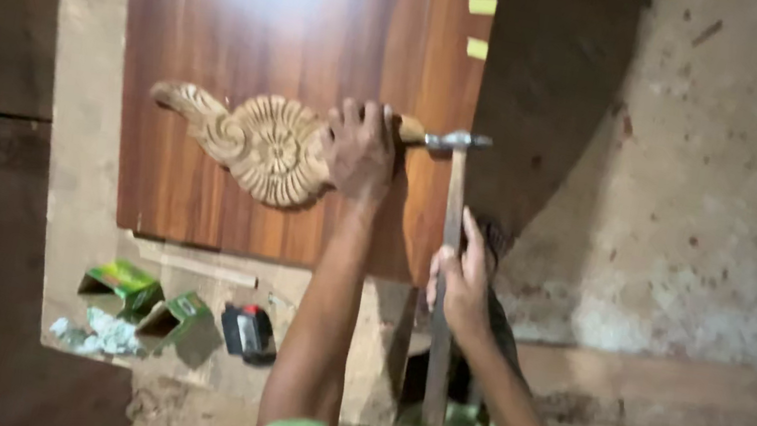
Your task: The person attaches a carved wooden ornament to a wood panel by measuring its position with a tape measure and a wooden strip, then securing it using a hammer and small nails.
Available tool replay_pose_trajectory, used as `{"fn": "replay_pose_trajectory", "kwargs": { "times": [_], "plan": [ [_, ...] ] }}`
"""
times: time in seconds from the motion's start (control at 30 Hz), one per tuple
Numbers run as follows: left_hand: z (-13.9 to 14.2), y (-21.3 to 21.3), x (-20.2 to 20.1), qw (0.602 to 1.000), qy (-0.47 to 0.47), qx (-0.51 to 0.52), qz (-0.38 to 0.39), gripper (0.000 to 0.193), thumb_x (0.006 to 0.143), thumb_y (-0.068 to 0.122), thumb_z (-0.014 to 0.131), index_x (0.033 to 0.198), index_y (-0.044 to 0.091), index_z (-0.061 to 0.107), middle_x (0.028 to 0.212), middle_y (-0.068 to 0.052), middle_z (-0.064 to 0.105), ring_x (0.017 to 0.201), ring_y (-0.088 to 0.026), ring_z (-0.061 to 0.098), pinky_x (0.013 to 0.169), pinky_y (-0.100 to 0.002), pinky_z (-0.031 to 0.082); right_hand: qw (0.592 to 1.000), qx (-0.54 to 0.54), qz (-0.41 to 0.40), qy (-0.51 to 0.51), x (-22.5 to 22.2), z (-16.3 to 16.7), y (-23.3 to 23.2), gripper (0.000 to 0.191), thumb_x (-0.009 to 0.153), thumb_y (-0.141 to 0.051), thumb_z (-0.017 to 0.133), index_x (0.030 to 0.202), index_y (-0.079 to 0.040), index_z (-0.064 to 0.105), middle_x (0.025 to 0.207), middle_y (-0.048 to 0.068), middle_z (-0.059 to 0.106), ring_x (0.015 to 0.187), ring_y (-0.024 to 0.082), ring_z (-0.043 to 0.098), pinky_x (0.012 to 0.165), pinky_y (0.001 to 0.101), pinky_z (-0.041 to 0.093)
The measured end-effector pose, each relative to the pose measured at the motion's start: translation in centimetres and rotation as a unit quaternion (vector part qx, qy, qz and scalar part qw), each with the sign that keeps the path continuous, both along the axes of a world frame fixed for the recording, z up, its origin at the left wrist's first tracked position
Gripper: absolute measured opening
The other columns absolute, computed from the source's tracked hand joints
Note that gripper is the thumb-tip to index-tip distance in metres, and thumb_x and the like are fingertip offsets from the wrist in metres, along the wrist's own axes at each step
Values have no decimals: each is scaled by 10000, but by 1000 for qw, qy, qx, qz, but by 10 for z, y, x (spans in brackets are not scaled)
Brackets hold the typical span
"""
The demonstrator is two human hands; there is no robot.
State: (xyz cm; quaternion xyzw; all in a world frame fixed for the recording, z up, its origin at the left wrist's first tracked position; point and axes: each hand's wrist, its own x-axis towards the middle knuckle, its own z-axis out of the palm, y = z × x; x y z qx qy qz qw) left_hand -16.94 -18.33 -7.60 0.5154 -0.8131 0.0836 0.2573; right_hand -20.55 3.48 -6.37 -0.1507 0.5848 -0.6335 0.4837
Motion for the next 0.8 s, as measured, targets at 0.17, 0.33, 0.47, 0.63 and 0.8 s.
{"fn": "replay_pose_trajectory", "kwargs": {
  "times": [0.17, 0.33, 0.47, 0.63, 0.8],
  "plan": [
    [3, -4, -2, 1000, -3, 15, -3, 203, 1001, 333, 617, 928, 145, 639, 997, -71, 584, 987, -299, 577, 832, -468, 468, 980, -24, -195, -30, -13, 4, 9, 664, 1050, -180, 452, 1631, -187, 128, 788, 23, 543, 485, 100, 498, 401, 266, 465],
    [-3, 6, 5, 999, -3, 34, -18, 234, 992, 369, 610, 966, 139, 643, 1013, -82, 583, 997, -313, 571, 815, -482, 468, 998, 0, -17, -57, 11, 2, -4, 671, 1041, -151, 456, 1641, -151, 156, 730, 36, 527, 440, 110, 475, 398, 259, 454],
    [-1, -4, 3, 996, 25, 78, -26, 215, 1026, 353, 606, 973, 146, 636, 1043, -76, 588, 1016, -311, 578, 815, -491, 471, 999, -3, -20, -45, -4, 20, 3, 660, 1053, -149, 460, 1647, -125, 172, 748, 27, 520, 421, 111, 450, 360, 260, 422],
    [-1, -3, -2, 997, 38, 70, -7, 225, 1026, 355, 583, 950, 145, 615, 1013, -83, 584, 1003, -315, 579, 807, -495, 469, 991, -91, 17, 99, -77, 66, -2, 750, 1056, -126, 489, 1666, -143, 53, 836, 37, 545, 521, 114, 520, 461, 261, 488],
    [19, -7, 12, 995, 37, 82, -44, 164, 974, 305, 589, 1007, 156, 649, 1040, -93, 605, 1044, -318, 558, 891, -493, 474, 983, -69, 83, 146, -101, 98, -33, 812, 1037, -118, 506, 1676, -161, 8, 808, 25, 518, 562, 93, 479, 512, 237, 439]
  ]
}}
